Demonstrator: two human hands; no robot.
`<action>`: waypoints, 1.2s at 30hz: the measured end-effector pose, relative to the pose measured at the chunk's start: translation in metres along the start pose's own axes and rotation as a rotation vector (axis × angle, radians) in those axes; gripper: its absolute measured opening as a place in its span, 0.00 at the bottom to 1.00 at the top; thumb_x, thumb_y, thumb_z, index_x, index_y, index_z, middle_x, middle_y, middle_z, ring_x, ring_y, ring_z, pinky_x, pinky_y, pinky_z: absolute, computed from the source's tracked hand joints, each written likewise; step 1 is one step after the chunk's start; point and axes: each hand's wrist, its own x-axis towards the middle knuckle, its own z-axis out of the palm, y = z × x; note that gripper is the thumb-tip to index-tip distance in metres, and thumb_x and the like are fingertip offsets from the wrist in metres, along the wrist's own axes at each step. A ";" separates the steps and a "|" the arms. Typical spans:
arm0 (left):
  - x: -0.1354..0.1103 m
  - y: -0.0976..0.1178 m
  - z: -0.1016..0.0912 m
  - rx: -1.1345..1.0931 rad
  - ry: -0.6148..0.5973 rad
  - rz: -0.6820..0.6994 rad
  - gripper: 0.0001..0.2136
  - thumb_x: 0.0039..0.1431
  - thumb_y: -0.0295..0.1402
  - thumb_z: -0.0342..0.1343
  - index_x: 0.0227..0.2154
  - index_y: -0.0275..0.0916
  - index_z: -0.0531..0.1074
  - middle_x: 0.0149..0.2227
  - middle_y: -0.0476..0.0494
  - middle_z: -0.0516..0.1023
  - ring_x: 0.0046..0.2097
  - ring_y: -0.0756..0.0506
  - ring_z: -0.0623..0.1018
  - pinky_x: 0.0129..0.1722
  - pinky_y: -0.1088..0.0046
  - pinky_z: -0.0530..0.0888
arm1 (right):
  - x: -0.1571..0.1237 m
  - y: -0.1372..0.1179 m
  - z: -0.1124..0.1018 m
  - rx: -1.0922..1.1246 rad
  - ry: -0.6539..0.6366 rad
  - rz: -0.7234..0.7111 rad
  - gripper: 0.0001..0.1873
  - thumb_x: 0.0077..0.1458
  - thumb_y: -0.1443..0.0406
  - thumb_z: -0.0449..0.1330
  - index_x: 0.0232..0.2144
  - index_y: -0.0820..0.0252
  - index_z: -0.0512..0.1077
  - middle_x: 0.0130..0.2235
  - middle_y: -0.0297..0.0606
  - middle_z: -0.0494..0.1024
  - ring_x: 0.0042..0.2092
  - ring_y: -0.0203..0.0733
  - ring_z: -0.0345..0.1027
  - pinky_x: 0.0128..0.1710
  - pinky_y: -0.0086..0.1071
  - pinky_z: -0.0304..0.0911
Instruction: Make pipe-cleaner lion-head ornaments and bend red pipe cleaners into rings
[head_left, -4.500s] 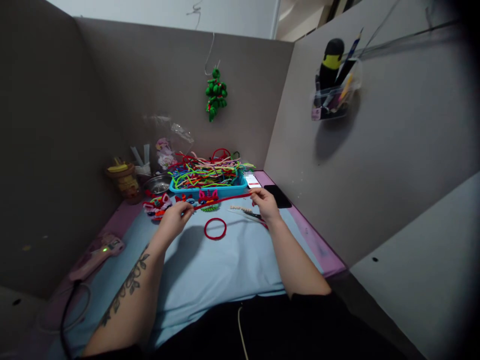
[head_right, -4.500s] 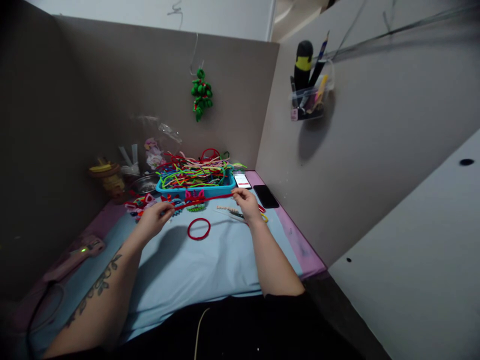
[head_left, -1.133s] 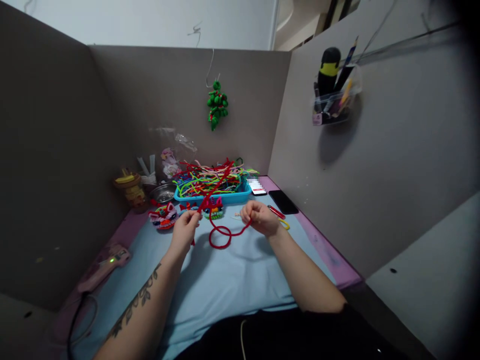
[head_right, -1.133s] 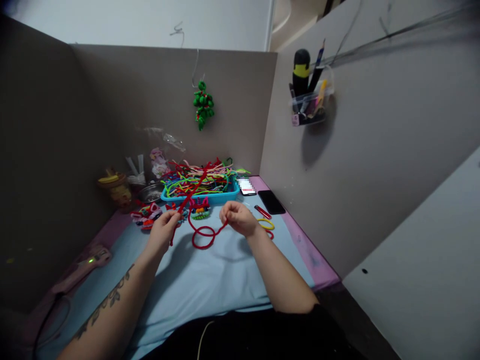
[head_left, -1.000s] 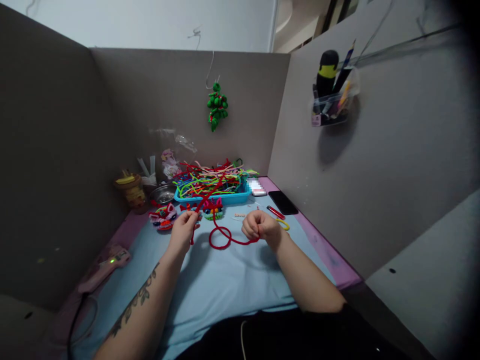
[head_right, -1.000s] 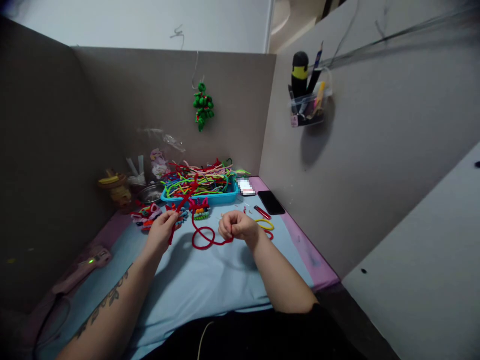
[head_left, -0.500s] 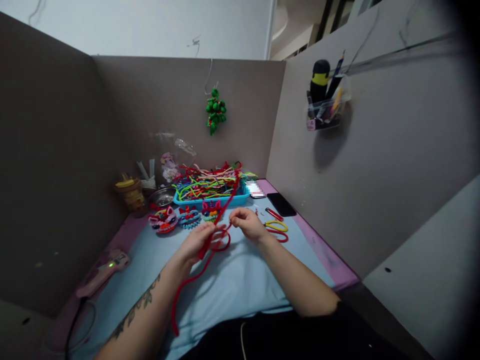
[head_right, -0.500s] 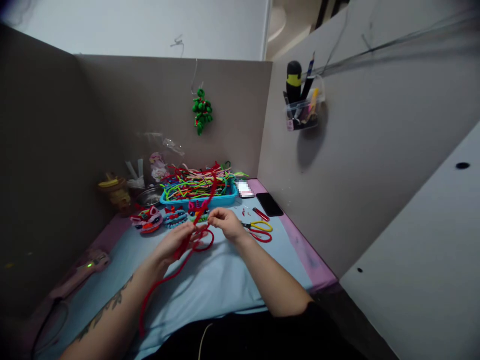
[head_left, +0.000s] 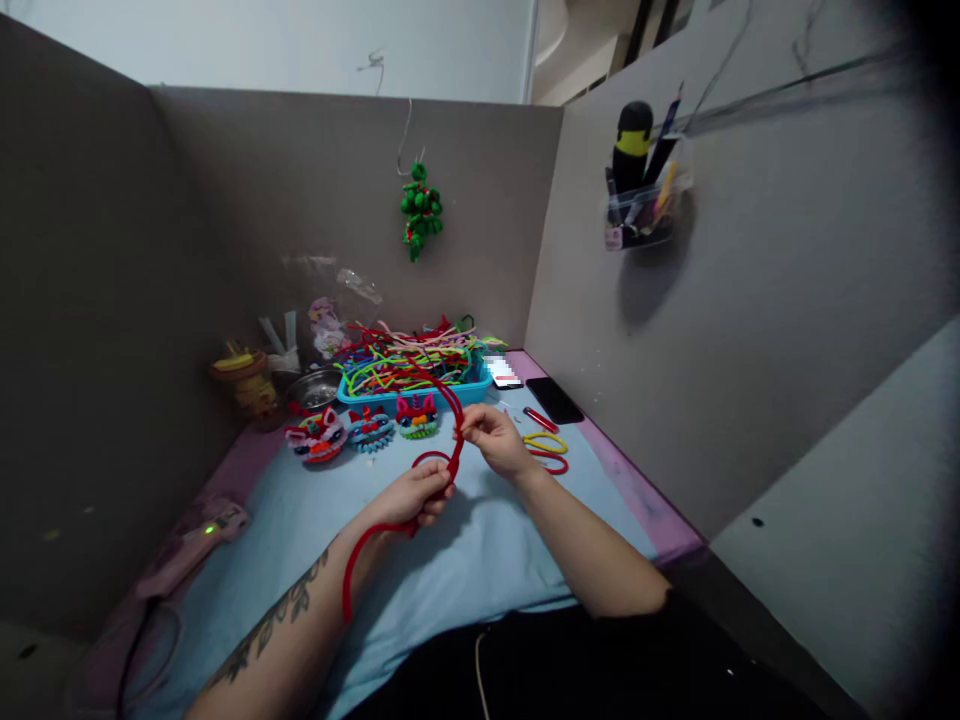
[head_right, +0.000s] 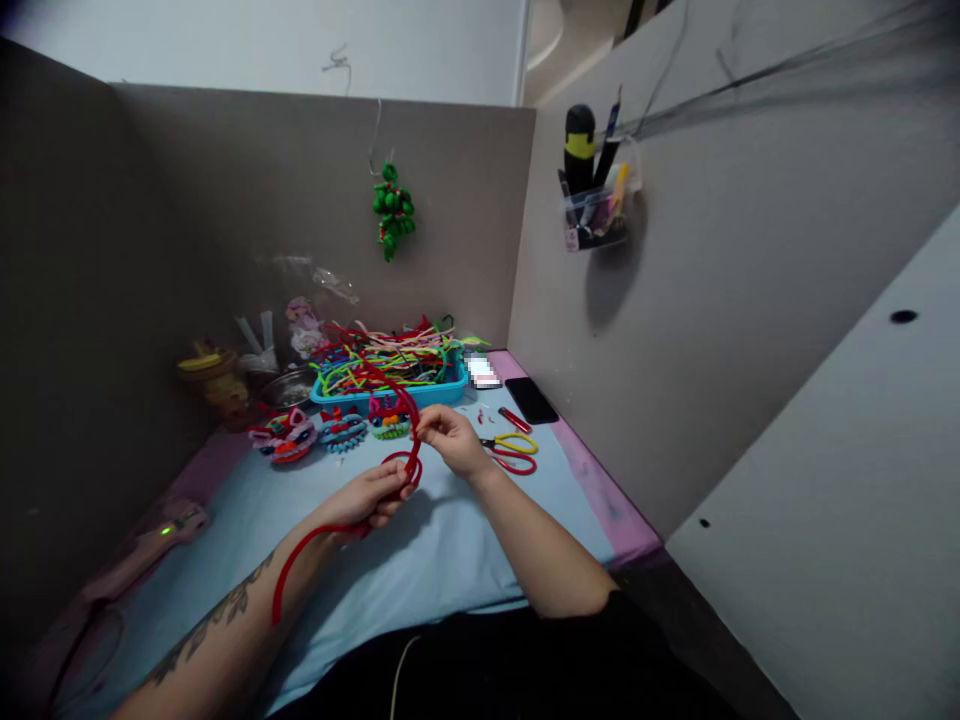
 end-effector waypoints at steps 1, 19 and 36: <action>0.000 -0.001 0.000 0.004 -0.017 -0.019 0.15 0.51 0.41 0.60 0.29 0.39 0.59 0.24 0.56 0.62 0.16 0.60 0.52 0.14 0.85 0.45 | 0.000 -0.001 -0.002 0.020 -0.036 0.000 0.11 0.45 0.59 0.68 0.25 0.58 0.71 0.33 0.33 0.74 0.34 0.36 0.70 0.38 0.34 0.66; -0.002 0.000 0.005 0.165 0.046 0.137 0.17 0.55 0.47 0.54 0.29 0.40 0.58 0.20 0.58 0.62 0.16 0.59 0.51 0.15 0.83 0.46 | 0.017 -0.019 -0.043 0.294 0.301 -0.051 0.17 0.43 0.58 0.70 0.25 0.59 0.66 0.26 0.28 0.71 0.27 0.30 0.65 0.30 0.27 0.66; -0.001 0.003 -0.003 -0.035 0.001 0.041 0.17 0.52 0.40 0.61 0.28 0.40 0.56 0.21 0.57 0.61 0.18 0.59 0.53 0.16 0.85 0.50 | 0.023 -0.018 -0.066 0.267 0.578 -0.058 0.10 0.50 0.65 0.66 0.25 0.59 0.66 0.26 0.27 0.75 0.27 0.28 0.70 0.29 0.23 0.69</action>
